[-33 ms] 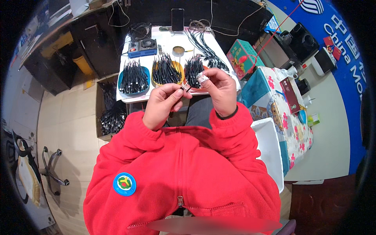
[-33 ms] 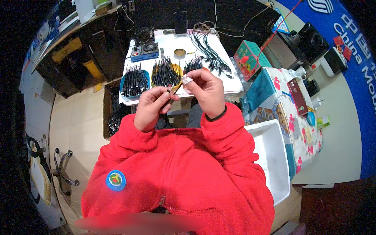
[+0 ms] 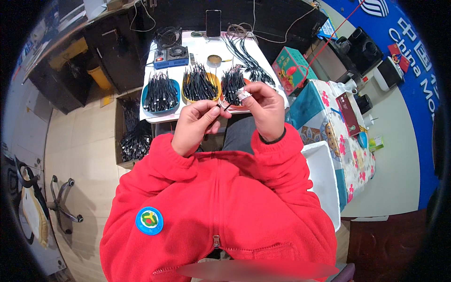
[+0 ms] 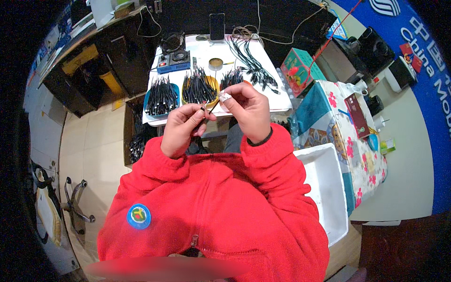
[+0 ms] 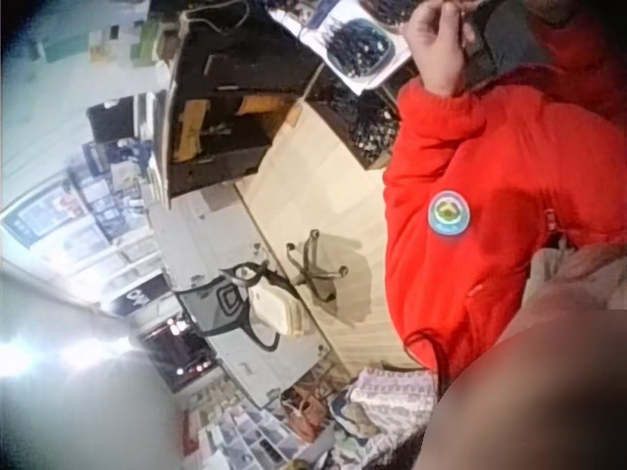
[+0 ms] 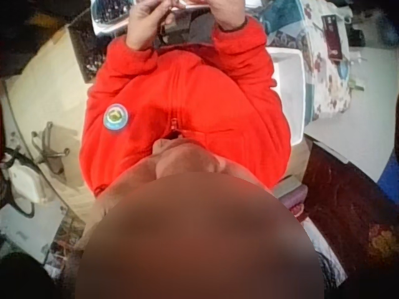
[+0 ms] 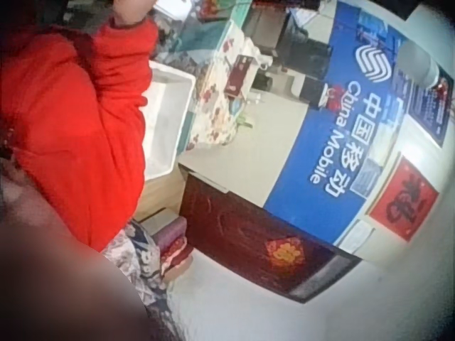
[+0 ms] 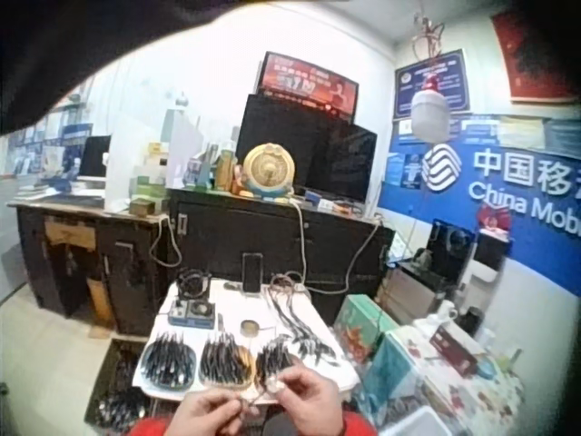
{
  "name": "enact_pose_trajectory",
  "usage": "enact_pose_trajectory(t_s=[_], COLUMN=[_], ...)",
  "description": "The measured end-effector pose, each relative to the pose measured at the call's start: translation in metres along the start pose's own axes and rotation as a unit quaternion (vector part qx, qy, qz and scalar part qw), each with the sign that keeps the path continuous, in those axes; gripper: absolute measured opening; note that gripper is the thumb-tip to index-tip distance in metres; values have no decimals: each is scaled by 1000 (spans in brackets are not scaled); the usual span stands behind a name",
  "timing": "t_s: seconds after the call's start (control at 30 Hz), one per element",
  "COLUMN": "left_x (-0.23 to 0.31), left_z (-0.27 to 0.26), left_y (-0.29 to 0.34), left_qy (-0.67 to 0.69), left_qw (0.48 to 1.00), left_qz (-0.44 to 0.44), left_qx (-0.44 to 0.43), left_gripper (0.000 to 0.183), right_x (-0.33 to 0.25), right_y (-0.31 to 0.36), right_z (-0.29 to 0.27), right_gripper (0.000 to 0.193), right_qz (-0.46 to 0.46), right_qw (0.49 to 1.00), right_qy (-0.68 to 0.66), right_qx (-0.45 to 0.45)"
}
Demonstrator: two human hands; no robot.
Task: The person repeatedly picks a black cable from a tray, attaches a small white connector to its end, and places the finished cable into a white bin. The process is repeated for multiple cables.
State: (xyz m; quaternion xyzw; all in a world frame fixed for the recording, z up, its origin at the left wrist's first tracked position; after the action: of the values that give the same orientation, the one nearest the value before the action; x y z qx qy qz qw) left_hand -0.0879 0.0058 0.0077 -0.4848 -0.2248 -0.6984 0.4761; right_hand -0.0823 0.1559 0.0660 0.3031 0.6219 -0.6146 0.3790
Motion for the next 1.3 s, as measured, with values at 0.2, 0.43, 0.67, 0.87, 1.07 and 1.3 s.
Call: enact_pose_trajectory(t_s=[0.2, 0.43, 0.67, 0.87, 1.07, 1.3], left_x=[7, 0, -5, -4, -4, -2], left_z=[4, 10, 13, 13, 15, 15], left_y=[6, 12, 16, 20, 23, 25], left_qy=[-63, 11, 83, 52, 27, -7], left_qw=[997, 1000, 996, 998, 996, 996], left_qz=[40, 19, -13, -29, -55, -66], left_qx=[34, 2, -19, -32, -57, -64], left_gripper=[19, 16, 15, 14, 16, 15], right_x=[5, 15, 41, 41, 35, 33], right_y=[16, 25, 38, 45, 46, 46], right_z=[15, 21, 32, 45, 41, 37], right_gripper=[8, 5, 8, 25, 27, 25], right_qz=[-8, 3, 118, 224, 216, 228], right_qw=[999, 999, 938, 850, 873, 885], right_qy=[33, -48, -325, -466, -422, -394], right_qx=[-6, -8, -6, -98, -114, -101])
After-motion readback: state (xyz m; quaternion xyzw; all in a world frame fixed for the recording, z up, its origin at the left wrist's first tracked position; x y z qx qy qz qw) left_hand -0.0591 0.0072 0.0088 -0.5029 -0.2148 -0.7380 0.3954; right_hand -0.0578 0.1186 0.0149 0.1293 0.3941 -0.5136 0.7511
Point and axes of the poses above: each hand's wrist, its own y-axis away from the middle knuckle, its own z-axis out of the palm, x = y × z, the point moved 7 cm from there along -y, towards the middle knuckle, and after that the axes turned 4 degrees about -z, right-handed, at the moved point
